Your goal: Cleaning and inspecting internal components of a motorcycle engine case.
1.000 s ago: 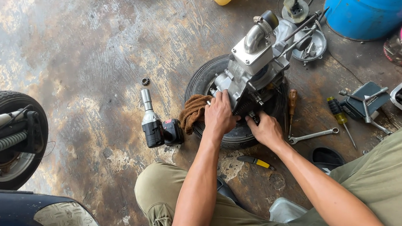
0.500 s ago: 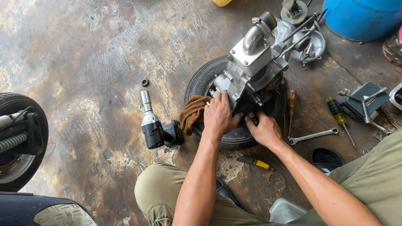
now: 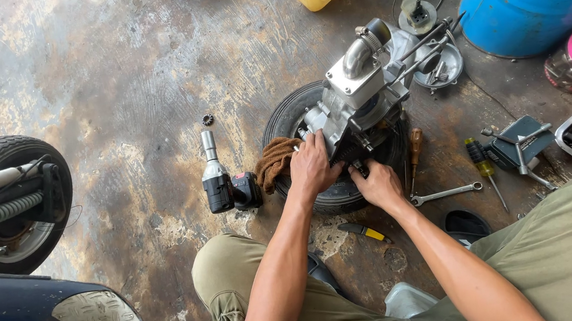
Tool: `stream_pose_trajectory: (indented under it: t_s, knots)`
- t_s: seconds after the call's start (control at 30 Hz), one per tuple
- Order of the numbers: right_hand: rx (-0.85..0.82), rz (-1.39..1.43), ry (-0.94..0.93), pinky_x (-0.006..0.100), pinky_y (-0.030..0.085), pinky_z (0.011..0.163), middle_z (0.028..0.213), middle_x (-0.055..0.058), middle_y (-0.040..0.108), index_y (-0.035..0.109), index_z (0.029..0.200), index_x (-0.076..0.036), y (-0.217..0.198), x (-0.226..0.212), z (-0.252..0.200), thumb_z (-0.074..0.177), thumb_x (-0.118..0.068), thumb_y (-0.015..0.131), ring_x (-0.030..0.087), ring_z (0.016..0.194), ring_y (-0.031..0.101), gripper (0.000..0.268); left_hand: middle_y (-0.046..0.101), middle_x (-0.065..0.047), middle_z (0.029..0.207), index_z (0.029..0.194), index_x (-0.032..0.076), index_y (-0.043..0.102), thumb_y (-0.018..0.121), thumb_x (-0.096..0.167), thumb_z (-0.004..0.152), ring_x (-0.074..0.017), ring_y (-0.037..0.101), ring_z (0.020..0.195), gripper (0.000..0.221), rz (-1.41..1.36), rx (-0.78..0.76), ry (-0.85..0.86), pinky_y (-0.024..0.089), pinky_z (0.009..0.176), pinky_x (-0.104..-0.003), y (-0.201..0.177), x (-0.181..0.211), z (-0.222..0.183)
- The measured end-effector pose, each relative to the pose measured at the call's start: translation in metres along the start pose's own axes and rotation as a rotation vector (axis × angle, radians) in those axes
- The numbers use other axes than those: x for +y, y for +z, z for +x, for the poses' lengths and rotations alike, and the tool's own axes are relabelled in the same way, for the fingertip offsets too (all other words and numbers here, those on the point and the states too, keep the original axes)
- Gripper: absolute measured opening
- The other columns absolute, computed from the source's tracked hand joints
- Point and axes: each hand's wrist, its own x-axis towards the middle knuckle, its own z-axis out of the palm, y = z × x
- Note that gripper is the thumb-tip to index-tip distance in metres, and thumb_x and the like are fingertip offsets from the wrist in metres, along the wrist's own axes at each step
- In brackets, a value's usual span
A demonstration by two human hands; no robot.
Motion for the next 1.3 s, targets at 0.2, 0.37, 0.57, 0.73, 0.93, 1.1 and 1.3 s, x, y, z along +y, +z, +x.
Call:
stream_pose_trajectory:
  t_s: [0.2,0.37,0.57,0.73,0.93,1.1,1.3]
  knots:
    - [0.000,0.041,0.040,0.053,0.057,0.084,0.108,0.028,0.074,0.070,0.120,0.003,-0.002,0.004,0.002,0.087,-0.043,0.065,0.046,0.110,0.069,0.058,0.054,-0.013,0.127,0.151,0.002,0.034,0.076,0.050,0.077,-0.0340,0.061,0.117,0.098,-0.001,-0.007,-0.014,0.052,0.092,-0.048,-0.002,0.000,0.000]
    - [0.137,0.135,-0.012,0.052,0.056,0.083,0.104,0.027,0.072,0.065,0.121,0.001,-0.009,0.021,0.029,0.085,-0.035,0.064,0.044,0.106,0.069,0.050,0.053,-0.012,0.128,0.152,0.002,0.033,0.076,0.050,0.077,-0.0333,0.061,0.117,0.099,-0.004,-0.014,-0.019,0.052,0.092,-0.047,0.004,-0.001,0.003]
    - [0.187,0.183,-0.203,0.059,0.056,0.077,0.102,0.036,0.068,0.062,0.124,0.010,-0.016,0.016,0.030,0.097,-0.018,0.056,0.054,0.102,0.066,0.040,0.053,-0.014,0.130,0.153,0.001,0.031,0.076,0.049,0.077,-0.0342,0.061,0.119,0.100,-0.020,-0.030,-0.027,0.052,0.093,-0.048,-0.004,0.000,0.001]
    - [0.233,0.163,-0.273,0.055,0.053,0.067,0.092,0.032,0.066,0.065,0.114,0.009,0.009,0.047,0.063,0.099,-0.018,0.058,0.048,0.091,0.067,0.031,0.054,-0.017,0.131,0.153,-0.002,0.032,0.076,0.046,0.080,-0.0353,0.062,0.119,0.097,-0.010,-0.035,-0.017,0.052,0.094,-0.048,-0.009,0.006,-0.002]
    - [0.239,0.148,-0.241,0.053,0.054,0.066,0.092,0.029,0.067,0.066,0.115,0.005,0.014,0.053,0.071,0.098,-0.020,0.060,0.047,0.089,0.068,0.031,0.053,-0.018,0.131,0.154,-0.005,0.030,0.076,0.045,0.080,-0.0371,0.060,0.120,0.100,-0.017,-0.039,-0.005,0.052,0.095,-0.049,-0.008,0.004,0.000]
    - [0.254,0.127,-0.181,0.053,0.054,0.066,0.091,0.026,0.068,0.066,0.116,0.002,0.005,0.028,0.048,0.098,-0.026,0.061,0.047,0.090,0.069,0.033,0.053,-0.014,0.132,0.154,-0.001,0.031,0.074,0.052,0.079,-0.0339,0.061,0.120,0.102,0.015,-0.036,-0.010,0.051,0.095,-0.048,-0.008,0.002,0.000]
    - [0.046,-0.040,0.108,0.051,0.058,0.074,0.098,0.024,0.075,0.069,0.113,0.000,0.000,0.008,0.011,0.085,-0.054,0.060,0.042,0.100,0.073,0.062,0.054,-0.012,0.128,0.152,0.000,0.034,0.072,0.056,0.075,-0.0324,0.063,0.116,0.103,0.033,0.015,-0.003,0.052,0.091,-0.047,0.007,-0.005,0.004]
